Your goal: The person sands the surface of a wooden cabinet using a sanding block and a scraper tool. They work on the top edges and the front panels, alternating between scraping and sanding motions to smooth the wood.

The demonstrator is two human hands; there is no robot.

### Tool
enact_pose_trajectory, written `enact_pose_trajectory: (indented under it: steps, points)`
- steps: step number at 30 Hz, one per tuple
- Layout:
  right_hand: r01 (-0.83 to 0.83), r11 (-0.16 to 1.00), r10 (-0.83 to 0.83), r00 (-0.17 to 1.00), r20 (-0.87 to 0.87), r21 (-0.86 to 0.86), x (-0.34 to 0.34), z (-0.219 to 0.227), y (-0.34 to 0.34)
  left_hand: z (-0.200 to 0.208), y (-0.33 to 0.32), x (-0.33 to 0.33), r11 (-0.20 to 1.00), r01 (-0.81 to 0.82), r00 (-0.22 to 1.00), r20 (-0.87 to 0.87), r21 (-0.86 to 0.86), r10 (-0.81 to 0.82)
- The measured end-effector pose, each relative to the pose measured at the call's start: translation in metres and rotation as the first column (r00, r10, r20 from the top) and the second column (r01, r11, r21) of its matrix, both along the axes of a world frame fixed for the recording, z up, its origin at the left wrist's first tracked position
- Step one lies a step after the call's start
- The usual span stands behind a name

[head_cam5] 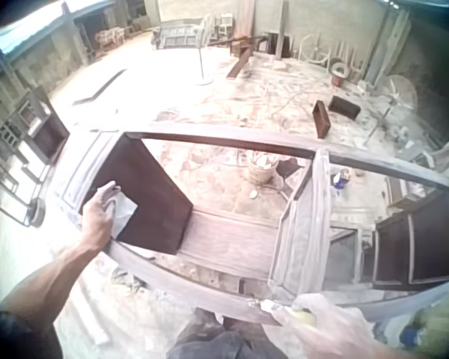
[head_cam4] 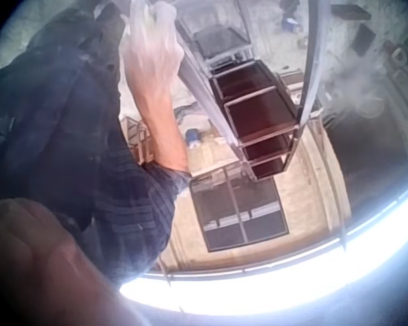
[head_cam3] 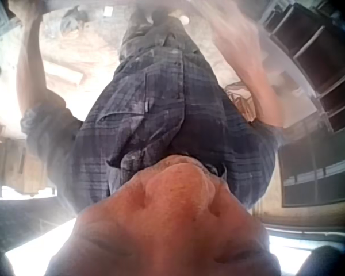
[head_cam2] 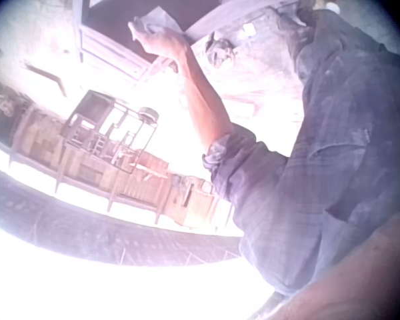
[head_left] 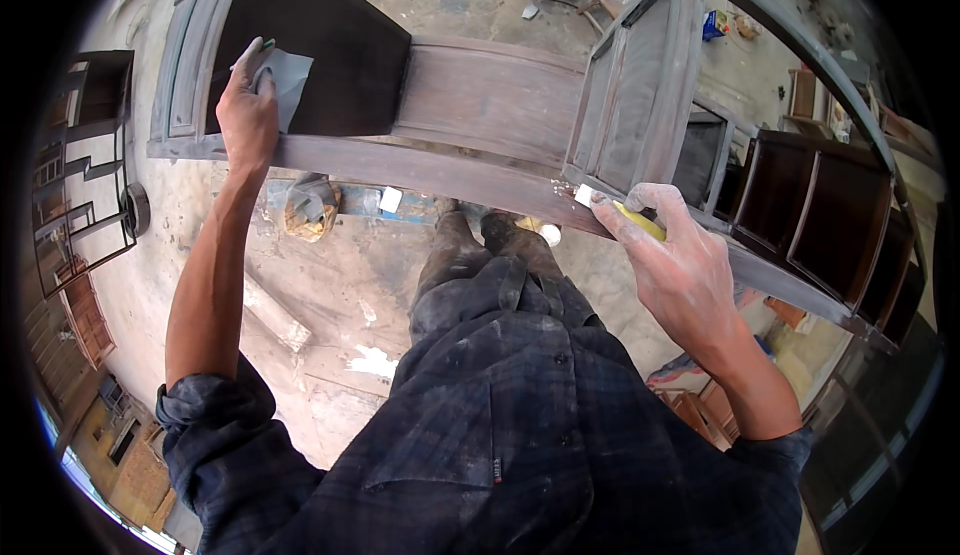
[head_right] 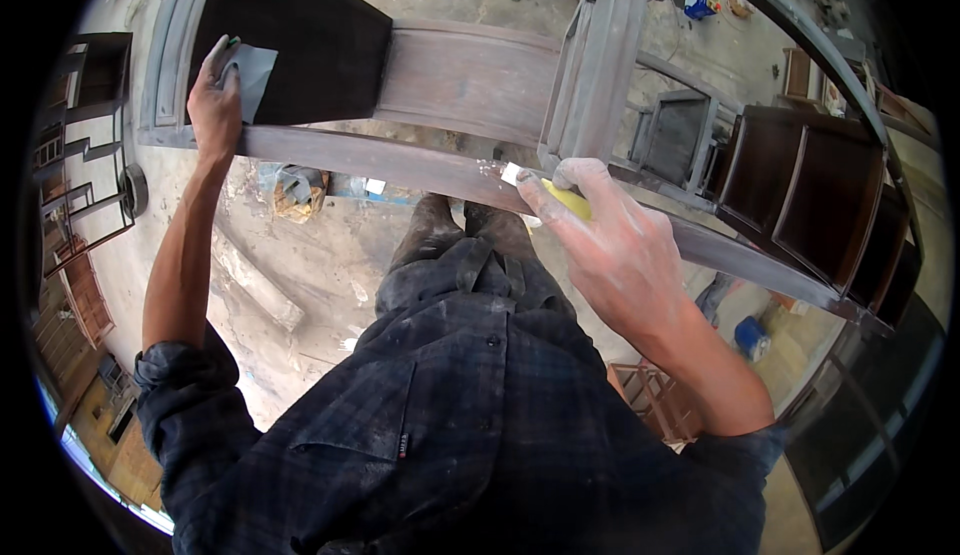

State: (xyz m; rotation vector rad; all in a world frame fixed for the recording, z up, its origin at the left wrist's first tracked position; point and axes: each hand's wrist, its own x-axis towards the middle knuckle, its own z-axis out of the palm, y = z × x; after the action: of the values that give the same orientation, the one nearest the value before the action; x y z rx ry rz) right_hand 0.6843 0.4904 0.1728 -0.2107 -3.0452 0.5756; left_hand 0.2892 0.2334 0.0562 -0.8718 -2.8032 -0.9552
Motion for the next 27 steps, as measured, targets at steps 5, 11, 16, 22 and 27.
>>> enact_pose_trajectory:
  steps: [5, 11, 16, 22, 27]
  points:
    - [0.0, 1.0, 0.0, 1.0, 0.005, -0.01, 0.004, 0.001, 0.002, 0.0, -0.001, 0.0, 1.0, -0.012, 1.0, -0.004, -0.01, 0.012]
    - [0.005, 1.0, -0.005, 1.0, 0.031, 0.001, 0.005, 0.003, 0.001, 0.003, 0.0, 0.001, 0.999, -0.026, 1.0, -0.008, -0.027, 0.026]
    - [0.022, 1.0, -0.022, 0.998, -0.06, -0.008, -0.001, -0.007, -0.01, -0.001, 0.005, -0.002, 0.999, -0.003, 1.0, -0.009, -0.033, 0.003]
    - [0.132, 0.991, -0.132, 0.991, 0.036, 0.011, 0.054, 0.007, -0.001, 0.003, -0.002, 0.003, 1.0, -0.008, 0.999, 0.038, -0.007, 0.008]
    - [0.175, 0.985, -0.175, 0.984, 0.037, 0.007, 0.062, -0.004, -0.009, -0.002, 0.0, -0.002, 0.999, 0.03, 0.999, -0.026, -0.014, -0.03]
